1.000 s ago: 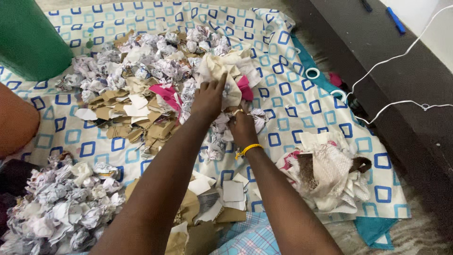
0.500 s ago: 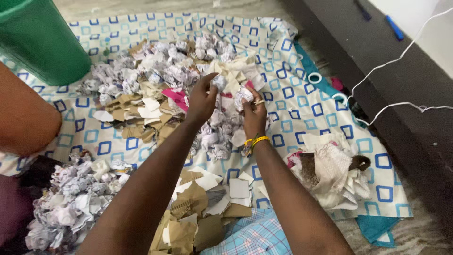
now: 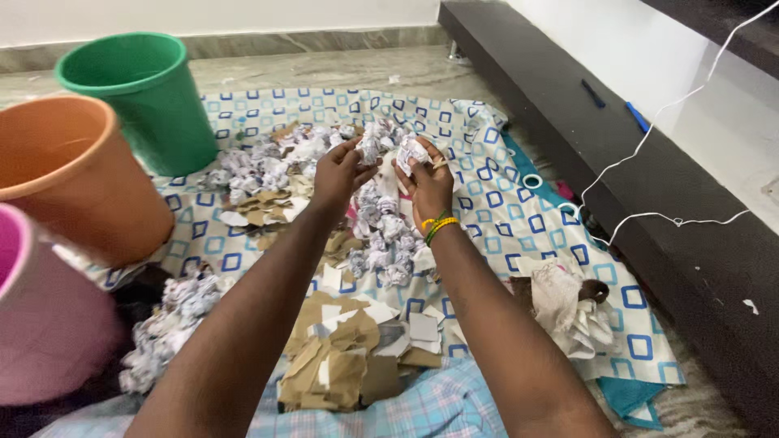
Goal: The person sits on the floor and sorts a pile of crumpled paper and cardboard pieces by hand. They pick up items, separate them into different piles, and occasionally place some into a nearby pink bucket.
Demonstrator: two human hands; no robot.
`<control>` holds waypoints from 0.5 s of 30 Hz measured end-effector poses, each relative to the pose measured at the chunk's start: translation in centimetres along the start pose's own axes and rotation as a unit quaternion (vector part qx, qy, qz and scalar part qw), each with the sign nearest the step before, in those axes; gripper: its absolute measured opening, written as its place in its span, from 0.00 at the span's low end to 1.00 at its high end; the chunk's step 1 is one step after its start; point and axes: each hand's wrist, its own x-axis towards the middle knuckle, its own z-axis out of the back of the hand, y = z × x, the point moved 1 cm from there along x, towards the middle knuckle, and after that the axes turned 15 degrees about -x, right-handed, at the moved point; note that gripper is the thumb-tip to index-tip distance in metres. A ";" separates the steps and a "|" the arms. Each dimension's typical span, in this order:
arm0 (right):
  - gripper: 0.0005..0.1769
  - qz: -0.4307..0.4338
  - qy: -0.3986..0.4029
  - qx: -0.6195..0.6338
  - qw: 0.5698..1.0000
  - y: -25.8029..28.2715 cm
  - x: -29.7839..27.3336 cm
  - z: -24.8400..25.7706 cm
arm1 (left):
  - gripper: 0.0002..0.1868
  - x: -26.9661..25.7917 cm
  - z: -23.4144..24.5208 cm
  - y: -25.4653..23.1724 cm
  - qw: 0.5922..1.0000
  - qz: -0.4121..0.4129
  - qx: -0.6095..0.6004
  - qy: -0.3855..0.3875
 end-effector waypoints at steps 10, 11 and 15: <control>0.20 -0.073 0.102 -0.099 0.987 -4.8 -2.6 -8.6 | 0.22 -8.2 5.9 -6.0 0.999 -0.010 -0.038 -0.035; 0.21 -0.077 0.124 -0.095 0.985 -6.0 -2.8 -9.7 | 0.22 -9.4 7.1 -7.0 0.999 -0.013 -0.026 -0.024; 0.18 0.037 0.185 -0.490 0.851 -9.6 -5.8 -13.4 | 0.22 -16.8 13.4 -12.0 0.997 -0.026 0.051 -0.057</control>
